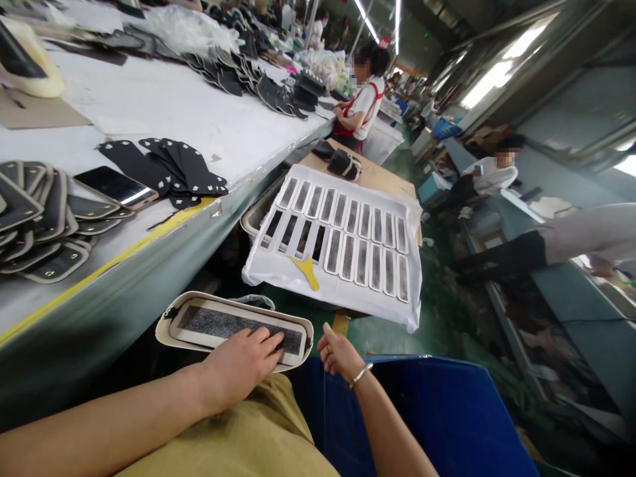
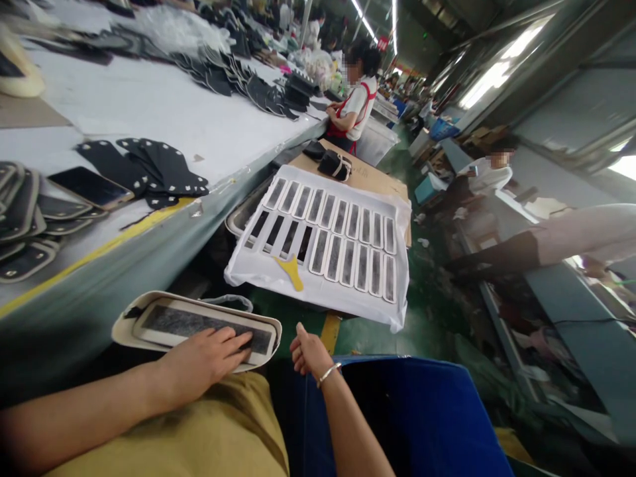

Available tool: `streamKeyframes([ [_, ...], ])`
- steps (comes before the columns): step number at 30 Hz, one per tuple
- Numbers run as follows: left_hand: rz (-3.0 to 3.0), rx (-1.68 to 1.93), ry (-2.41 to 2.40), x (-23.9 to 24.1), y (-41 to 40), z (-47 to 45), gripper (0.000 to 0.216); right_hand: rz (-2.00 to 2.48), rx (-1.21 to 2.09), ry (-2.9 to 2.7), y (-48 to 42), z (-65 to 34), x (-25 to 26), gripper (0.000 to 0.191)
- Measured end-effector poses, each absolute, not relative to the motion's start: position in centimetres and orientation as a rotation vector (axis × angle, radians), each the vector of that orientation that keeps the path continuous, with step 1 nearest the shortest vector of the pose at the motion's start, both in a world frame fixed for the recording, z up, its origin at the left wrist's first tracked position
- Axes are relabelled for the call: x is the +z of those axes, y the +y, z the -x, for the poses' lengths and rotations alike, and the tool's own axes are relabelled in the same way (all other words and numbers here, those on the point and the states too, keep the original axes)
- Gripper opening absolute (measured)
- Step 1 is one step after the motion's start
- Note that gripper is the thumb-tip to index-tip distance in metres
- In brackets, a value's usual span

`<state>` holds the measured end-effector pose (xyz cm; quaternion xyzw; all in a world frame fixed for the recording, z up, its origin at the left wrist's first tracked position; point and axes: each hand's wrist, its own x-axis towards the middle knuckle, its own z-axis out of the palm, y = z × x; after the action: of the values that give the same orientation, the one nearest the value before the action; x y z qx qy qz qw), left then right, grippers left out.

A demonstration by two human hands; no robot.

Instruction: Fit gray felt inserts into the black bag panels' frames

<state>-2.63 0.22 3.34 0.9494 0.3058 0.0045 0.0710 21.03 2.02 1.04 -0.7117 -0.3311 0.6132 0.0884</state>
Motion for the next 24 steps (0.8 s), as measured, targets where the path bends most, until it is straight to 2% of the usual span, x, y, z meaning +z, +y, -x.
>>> streamKeyframes([
  [2,-2.857,0.026,0.935,3.3,0.2,2.5,0.031,2.115,1.858,-1.150,2.6,-20.9,2.4,0.054],
  [6,-2.827,0.057,0.946,3.1,0.4,2.8,0.032,2.082,2.095,-1.450,3.2,-18.9,4.5,0.029],
  [8,-2.803,0.070,0.946,3.0,0.5,3.0,0.033,2.064,2.135,-1.474,3.0,-17.9,4.7,0.028],
  [16,-2.663,0.132,0.879,3.0,1.6,3.3,0.024,2.130,1.814,-1.728,1.6,-16.8,3.8,0.023],
  [19,-2.524,0.284,0.793,4.7,2.1,5.7,0.030,2.139,1.784,-1.746,1.6,-16.2,4.4,0.024],
  [22,-2.324,0.626,1.269,5.9,2.3,10.2,0.040,2.206,1.706,-1.784,1.5,-16.1,4.6,0.027],
  [24,-2.117,0.647,1.779,5.8,2.4,13.3,0.053,2.186,1.673,-1.855,1.6,-16.5,4.1,0.028],
])
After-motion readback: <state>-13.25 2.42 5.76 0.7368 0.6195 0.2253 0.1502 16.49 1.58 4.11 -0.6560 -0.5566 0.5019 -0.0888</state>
